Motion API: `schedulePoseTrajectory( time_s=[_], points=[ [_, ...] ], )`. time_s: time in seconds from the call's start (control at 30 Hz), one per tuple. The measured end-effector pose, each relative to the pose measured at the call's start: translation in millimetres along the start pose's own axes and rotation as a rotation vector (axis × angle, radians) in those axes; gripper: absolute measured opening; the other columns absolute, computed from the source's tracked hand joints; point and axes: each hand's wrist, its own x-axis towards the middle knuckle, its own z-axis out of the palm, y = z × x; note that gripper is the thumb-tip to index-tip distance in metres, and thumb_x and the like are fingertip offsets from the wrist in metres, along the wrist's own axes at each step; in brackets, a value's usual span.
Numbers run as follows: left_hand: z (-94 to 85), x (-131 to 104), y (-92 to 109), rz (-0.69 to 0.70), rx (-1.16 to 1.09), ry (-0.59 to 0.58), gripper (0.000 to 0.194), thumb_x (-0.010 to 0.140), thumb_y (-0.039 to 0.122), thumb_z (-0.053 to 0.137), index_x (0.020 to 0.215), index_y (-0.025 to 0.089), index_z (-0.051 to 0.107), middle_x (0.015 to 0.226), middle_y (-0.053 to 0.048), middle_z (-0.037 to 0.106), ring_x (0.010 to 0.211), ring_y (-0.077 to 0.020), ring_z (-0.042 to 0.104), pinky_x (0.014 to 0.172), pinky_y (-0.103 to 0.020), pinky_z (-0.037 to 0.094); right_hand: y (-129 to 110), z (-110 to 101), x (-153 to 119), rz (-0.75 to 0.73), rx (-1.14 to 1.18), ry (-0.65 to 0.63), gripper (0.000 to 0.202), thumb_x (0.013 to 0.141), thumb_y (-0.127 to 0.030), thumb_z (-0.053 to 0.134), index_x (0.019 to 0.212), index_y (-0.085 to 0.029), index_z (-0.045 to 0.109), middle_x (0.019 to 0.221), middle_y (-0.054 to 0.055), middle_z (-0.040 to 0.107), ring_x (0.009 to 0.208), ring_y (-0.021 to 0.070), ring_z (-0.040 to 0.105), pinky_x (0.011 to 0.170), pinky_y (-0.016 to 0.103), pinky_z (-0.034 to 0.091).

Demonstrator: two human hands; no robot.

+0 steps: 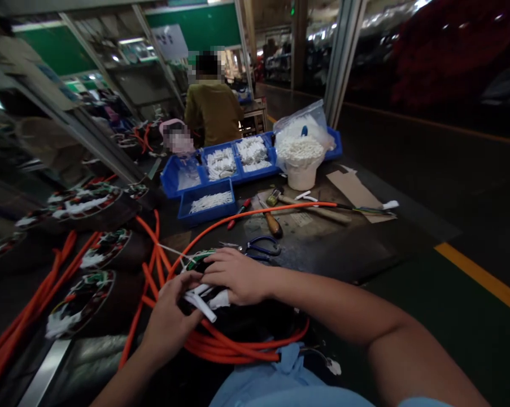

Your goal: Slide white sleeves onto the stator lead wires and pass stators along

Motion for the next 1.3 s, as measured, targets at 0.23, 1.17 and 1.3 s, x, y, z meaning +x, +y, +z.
schedulePoseTrajectory(
  time_s=[0.23, 1.17, 1.3],
  points=[
    [3.2, -0.8, -11.2, -0.005, 0.023, 0.021, 0.038, 0.065, 0.037, 0.063, 0.099, 0.022, 0.054, 0.089, -0.003, 0.063, 0.085, -0.0243, 0.058, 0.078, -0.039, 0.047, 4.4, 1.0, 13.7, 0.150, 0.203, -0.052, 0.020, 0.084, -0.021, 0.057, 0.103, -0.019, 0.060, 0.109, 0.002, 0.063, 0.128, 0.0147, 0.033, 0.108, 0.036, 0.010],
    [-9.3, 2.1, 7.3, 0.028, -0.027, -0.113, 0.049, 0.057, 0.020, 0.069, 0.102, 0.021, 0.050, 0.085, -0.001, 0.058, 0.082, -0.0215, 0.055, 0.085, -0.041, 0.040, -26.6, -15.4, 13.9, 0.285, -0.044, 0.114, 0.027, 0.071, -0.005, 0.049, 0.089, -0.017, 0.063, 0.084, 0.005, 0.063, 0.080, 0.0173, 0.053, 0.072, 0.028, 0.040],
    [-15.2, 1.2, 1.3, 0.087, 0.003, -0.132, 0.054, 0.059, 0.027, 0.072, 0.109, 0.022, 0.051, 0.087, -0.003, 0.061, 0.085, -0.0228, 0.056, 0.086, -0.042, 0.041, -10.3, -14.5, 7.9, 0.391, 0.132, 0.060, 0.030, 0.066, -0.001, 0.049, 0.087, -0.018, 0.062, 0.085, 0.002, 0.063, 0.079, 0.0147, 0.055, 0.072, 0.025, 0.041]
  ],
)
